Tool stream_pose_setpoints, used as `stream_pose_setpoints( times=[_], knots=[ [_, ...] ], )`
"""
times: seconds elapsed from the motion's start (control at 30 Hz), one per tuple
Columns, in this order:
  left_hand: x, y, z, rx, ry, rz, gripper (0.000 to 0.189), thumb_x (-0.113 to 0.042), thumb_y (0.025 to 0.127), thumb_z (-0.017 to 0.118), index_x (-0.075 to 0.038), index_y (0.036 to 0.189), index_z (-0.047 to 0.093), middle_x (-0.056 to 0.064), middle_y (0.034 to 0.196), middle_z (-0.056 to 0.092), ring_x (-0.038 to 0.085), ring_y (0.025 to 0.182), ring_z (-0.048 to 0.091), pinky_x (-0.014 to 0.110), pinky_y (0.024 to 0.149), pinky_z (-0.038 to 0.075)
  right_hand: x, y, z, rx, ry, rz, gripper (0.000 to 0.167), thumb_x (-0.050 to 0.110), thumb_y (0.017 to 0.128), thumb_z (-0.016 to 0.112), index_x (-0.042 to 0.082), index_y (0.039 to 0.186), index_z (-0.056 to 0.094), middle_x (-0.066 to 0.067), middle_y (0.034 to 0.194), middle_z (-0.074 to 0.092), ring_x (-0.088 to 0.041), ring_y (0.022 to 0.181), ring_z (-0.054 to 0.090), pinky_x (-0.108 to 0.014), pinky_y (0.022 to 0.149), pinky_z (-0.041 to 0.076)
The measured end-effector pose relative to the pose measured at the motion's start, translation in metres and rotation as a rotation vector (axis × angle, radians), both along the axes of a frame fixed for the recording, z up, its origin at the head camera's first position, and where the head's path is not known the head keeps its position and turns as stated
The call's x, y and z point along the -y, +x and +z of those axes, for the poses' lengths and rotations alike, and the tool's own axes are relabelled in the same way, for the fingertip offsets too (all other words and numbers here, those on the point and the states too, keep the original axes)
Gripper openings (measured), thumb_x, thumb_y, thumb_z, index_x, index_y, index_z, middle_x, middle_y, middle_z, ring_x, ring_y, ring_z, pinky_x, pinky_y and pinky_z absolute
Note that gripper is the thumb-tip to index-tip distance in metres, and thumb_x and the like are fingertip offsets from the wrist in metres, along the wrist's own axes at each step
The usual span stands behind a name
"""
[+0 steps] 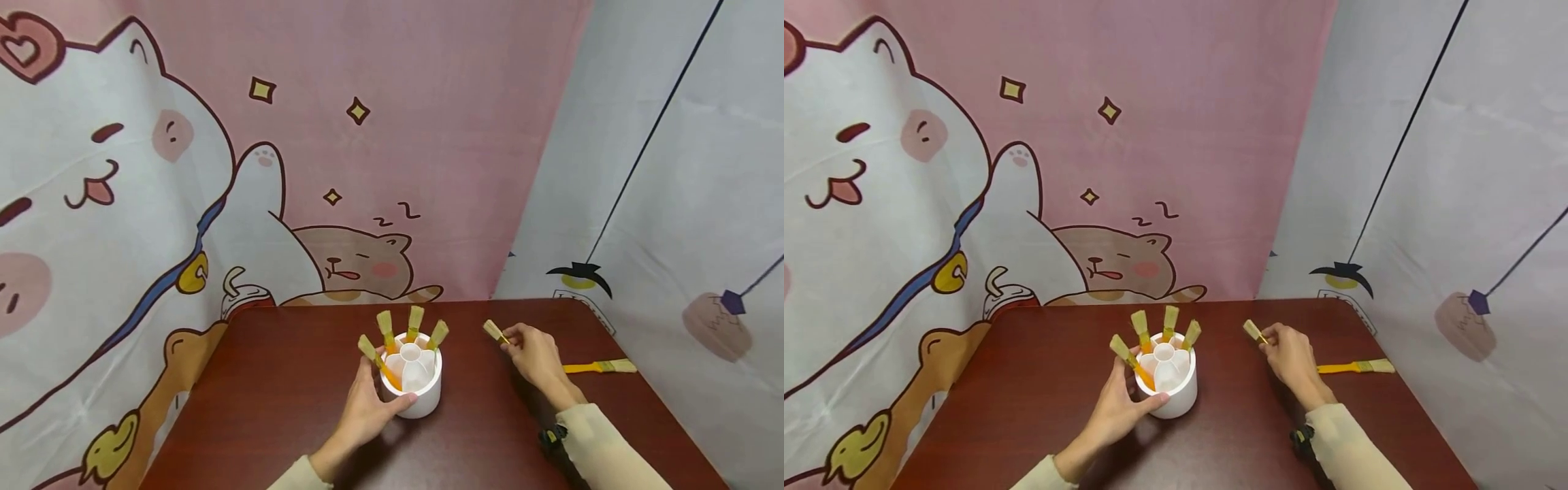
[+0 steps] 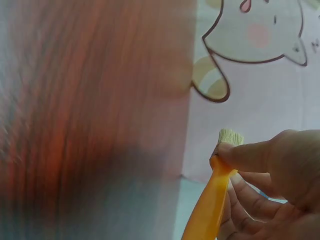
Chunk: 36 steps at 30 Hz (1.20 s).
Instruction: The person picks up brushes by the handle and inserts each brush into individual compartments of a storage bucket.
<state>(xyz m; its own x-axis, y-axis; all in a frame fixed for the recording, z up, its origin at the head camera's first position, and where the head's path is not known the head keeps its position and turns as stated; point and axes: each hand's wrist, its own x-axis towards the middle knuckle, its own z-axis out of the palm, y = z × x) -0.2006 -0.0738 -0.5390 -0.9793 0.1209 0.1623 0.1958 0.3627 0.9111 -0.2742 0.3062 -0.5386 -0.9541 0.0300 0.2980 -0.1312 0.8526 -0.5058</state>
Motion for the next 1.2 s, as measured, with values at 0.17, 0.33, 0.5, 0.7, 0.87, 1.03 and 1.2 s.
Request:
stream_pose_setpoints(
  times=[0.17, 0.33, 0.5, 0.7, 0.87, 1.03, 1.2],
  knots=[
    [0.001, -0.004, -0.003, 0.009, -0.01, -0.001, 0.109, -0.032, 0.083, 0.108, -0.01, 0.168, 0.045, 0.023, 0.16, 0.069, 0.045, 0.142, 0.073, 0.068, 0.123, 0.056, 0.008, 0.022, 0.006, -0.036, 0.015, 0.016, 0.024, 0.01, 0.098, 0.093, 0.003, 0.12, 0.085, -0.007, 0.094, 0.077, -0.017, 0.075, 0.058, -0.031, 0.066, 0.045],
    [0.001, -0.003, -0.005, 0.038, -0.02, -0.007, 0.111, -0.035, 0.082, 0.108, -0.011, 0.169, 0.044, 0.019, 0.161, 0.068, 0.04, 0.144, 0.071, 0.065, 0.122, 0.057, 0.014, 0.047, 0.009, -0.029, 0.004, 0.013, 0.025, 0.01, 0.097, 0.094, 0.005, 0.12, 0.086, -0.003, 0.094, 0.075, -0.014, 0.076, 0.057, -0.027, 0.065, 0.045],
    [0.004, -0.001, -0.004, 0.039, -0.033, -0.009, 0.11, -0.034, 0.082, 0.108, -0.011, 0.169, 0.044, 0.019, 0.16, 0.069, 0.037, 0.142, 0.073, 0.061, 0.119, 0.059, 0.024, 0.064, 0.02, -0.067, -0.026, 0.046, 0.022, 0.009, 0.096, 0.096, 0.01, 0.116, 0.087, 0.003, 0.092, 0.074, -0.01, 0.08, 0.064, -0.026, 0.069, 0.053],
    [0.007, 0.0, -0.003, 0.051, -0.033, -0.009, 0.11, -0.035, 0.083, 0.108, -0.01, 0.168, 0.044, 0.021, 0.162, 0.067, 0.041, 0.145, 0.071, 0.064, 0.123, 0.056, 0.036, 0.08, 0.037, -0.139, -0.064, 0.107, 0.025, 0.005, 0.092, 0.098, 0.015, 0.112, 0.086, 0.009, 0.093, 0.075, -0.002, 0.079, 0.068, -0.025, 0.07, 0.061],
    [0.008, -0.002, 0.0, 0.03, -0.03, -0.011, 0.109, -0.032, 0.082, 0.108, -0.011, 0.168, 0.044, 0.02, 0.16, 0.07, 0.037, 0.145, 0.071, 0.06, 0.12, 0.058, 0.046, 0.089, 0.05, -0.222, -0.07, 0.173, 0.032, 0.003, 0.088, 0.101, 0.021, 0.109, 0.084, 0.015, 0.094, 0.076, 0.002, 0.082, 0.069, -0.027, 0.072, 0.063],
    [0.007, -0.004, 0.002, 0.033, -0.047, 0.0, 0.11, -0.035, 0.082, 0.108, -0.012, 0.168, 0.045, 0.018, 0.16, 0.071, 0.036, 0.146, 0.07, 0.061, 0.121, 0.056, 0.056, 0.095, 0.063, -0.298, -0.078, 0.225, 0.037, 0.001, 0.084, 0.103, 0.024, 0.106, 0.084, 0.018, 0.093, 0.077, 0.005, 0.083, 0.068, -0.018, 0.072, 0.059],
    [0.005, -0.005, 0.004, 0.036, -0.068, 0.009, 0.111, -0.037, 0.081, 0.109, -0.011, 0.168, 0.046, 0.018, 0.162, 0.069, 0.039, 0.15, 0.066, 0.066, 0.126, 0.051, 0.066, 0.1, 0.076, -0.334, -0.081, 0.25, 0.039, 0.003, 0.083, 0.104, 0.027, 0.105, 0.083, 0.02, 0.092, 0.078, 0.005, 0.081, 0.068, -0.016, 0.072, 0.057]
  ],
)
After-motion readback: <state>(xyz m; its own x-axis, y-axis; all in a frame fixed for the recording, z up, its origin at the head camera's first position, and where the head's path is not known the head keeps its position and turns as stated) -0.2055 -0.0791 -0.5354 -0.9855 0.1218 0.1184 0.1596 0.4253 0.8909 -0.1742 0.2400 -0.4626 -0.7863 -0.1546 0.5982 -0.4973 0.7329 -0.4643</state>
